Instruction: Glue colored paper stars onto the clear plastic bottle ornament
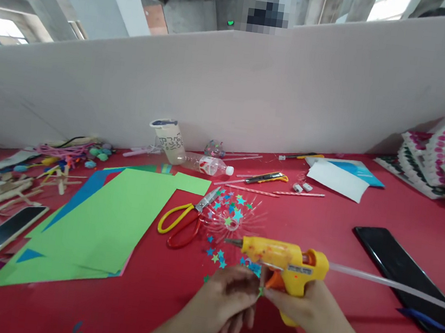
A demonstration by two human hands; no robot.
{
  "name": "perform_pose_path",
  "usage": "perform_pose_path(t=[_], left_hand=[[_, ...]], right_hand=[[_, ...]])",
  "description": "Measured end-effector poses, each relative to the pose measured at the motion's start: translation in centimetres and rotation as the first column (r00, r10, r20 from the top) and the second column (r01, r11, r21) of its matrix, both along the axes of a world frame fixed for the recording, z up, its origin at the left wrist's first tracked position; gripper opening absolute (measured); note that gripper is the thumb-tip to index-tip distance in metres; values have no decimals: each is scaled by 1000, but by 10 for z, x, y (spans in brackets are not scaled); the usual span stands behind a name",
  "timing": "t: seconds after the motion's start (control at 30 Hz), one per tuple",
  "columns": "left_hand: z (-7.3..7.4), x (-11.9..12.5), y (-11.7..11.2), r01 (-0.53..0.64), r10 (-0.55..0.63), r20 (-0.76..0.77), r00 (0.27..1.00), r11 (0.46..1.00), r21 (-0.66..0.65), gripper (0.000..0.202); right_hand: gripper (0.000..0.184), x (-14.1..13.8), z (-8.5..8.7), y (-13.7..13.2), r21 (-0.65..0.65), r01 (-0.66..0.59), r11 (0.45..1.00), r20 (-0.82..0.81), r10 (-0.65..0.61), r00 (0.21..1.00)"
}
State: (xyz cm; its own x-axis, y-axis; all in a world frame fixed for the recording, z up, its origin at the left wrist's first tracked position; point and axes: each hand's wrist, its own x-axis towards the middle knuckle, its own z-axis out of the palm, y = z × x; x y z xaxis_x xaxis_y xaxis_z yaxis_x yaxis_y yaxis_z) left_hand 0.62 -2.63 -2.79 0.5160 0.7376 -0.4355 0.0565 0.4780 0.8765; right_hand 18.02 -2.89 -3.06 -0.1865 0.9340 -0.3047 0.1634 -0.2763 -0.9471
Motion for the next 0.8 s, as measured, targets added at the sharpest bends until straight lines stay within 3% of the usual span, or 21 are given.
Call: perform_pose_path(t=[0.1, 0.27, 0.37, 0.47, 0.53, 0.6, 0.8], left_hand=[[2, 4, -5, -68, 92, -108, 990, 976, 208, 21], [3, 6, -11, -46, 175, -245, 954, 889, 456, 17], [7, 3, -7, -110, 231, -213, 949, 879, 463, 16], [11, -6, 1, -287, 351, -120, 929, 885, 368, 15], [12, -14, 6, -407, 451, -68, 890, 853, 327, 14], [13, -20, 11, -478, 517, -42, 855, 816, 324, 15], [18, -24, 12, -467, 539, -58, 841, 774, 427, 16]], right_hand=[[10, -2, 3, 2, 21, 105, 994, 18, -106, 994], [13, -10, 8, -2, 46, 154, 987, -14, -154, 988], [18, -7, 11, -2, 17, 135, 991, -54, -134, 989], [21, 2, 18, 0, 6, 64, 998, -114, -63, 991], [18, 9, 21, 0, -1, 38, 999, -132, -37, 991], [19, 13, 22, -2, -21, 99, 995, -165, -101, 981], [32, 11, 13, -16, 14, 128, 992, -135, -125, 983]])
